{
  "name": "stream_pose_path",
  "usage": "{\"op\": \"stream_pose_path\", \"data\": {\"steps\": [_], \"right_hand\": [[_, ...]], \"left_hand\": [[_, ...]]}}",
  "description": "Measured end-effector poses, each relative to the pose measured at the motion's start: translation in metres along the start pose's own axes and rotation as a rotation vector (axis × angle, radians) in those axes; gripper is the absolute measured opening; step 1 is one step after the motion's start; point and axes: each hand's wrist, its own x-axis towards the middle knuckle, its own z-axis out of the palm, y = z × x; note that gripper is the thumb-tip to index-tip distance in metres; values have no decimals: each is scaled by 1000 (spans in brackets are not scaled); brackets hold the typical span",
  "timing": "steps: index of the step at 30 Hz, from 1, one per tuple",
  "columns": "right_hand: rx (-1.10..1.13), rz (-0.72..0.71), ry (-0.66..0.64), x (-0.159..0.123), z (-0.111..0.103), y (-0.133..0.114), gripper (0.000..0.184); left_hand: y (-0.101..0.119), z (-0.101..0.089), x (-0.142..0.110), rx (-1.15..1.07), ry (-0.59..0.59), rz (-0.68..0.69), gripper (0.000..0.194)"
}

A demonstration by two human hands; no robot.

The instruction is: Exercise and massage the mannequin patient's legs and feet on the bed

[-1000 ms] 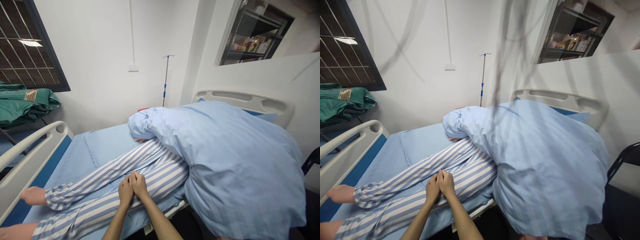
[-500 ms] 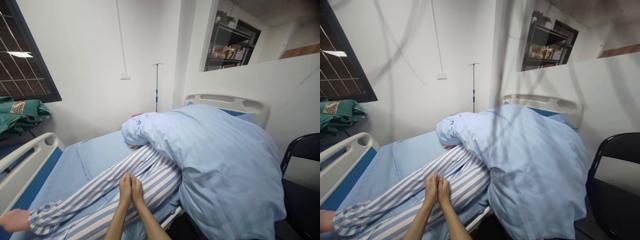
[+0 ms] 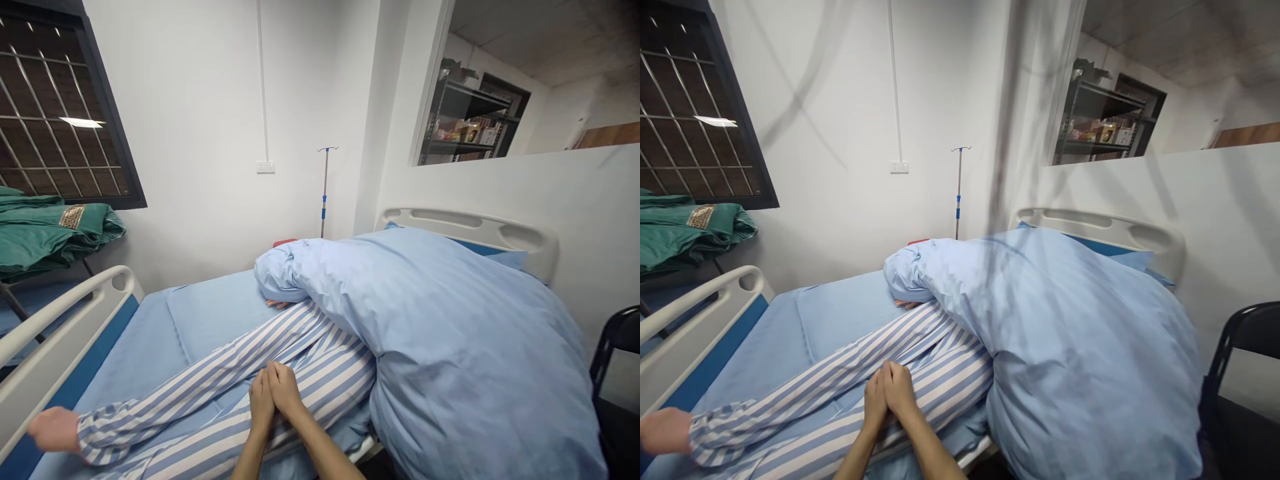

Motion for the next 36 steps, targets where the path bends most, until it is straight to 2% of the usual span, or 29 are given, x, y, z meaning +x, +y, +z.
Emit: {"op": "stream_pose_path", "data": {"steps": [2, 4, 8, 12, 14, 17, 19, 21, 23, 26, 30, 32, 36], "right_hand": [[-93, -115, -66, 6, -12, -7, 47], [-126, -167, -86, 9, -20, -8, 48], [-206, -123, -67, 5, -14, 7, 47], [-326, -62, -41, -2, -4, 16, 43], [-281, -44, -43, -1, -5, 16, 45], [-156, -23, -3, 2, -10, 16, 51], [-75, -7, 28, 3, -14, 17, 53], [-2, 6, 50, 4, -16, 20, 53], [51, 31, 79, 4, -17, 21, 52], [99, 64, 136, 5, -16, 22, 49], [157, 73, 144, 6, -13, 25, 43], [167, 76, 142, 6, -11, 27, 43], [141, 76, 93, 10, -13, 27, 43]], "left_hand": [[2, 0, -2, -64, -46, 15, 37], [4, 1, -3, -96, -67, 34, 38], [2, 4, -4, -138, 4, -47, 43], [3, 3, -1, -258, 22, -159, 46], [14, 3, 2, -318, 51, -198, 44], [45, 5, 8, -470, 86, -204, 46], [67, 8, 12, -581, 25, -147, 45], [80, 13, 15, -604, -37, -90, 43], [76, 19, 14, -519, 3, -92, 44], [45, 28, 9, -315, 109, -168, 42], [9, 35, 6, -256, 12, -123, 41], [5, 36, 7, -242, 9, -122, 45], [11, 34, 7, -222, 7, -110, 45]]}}
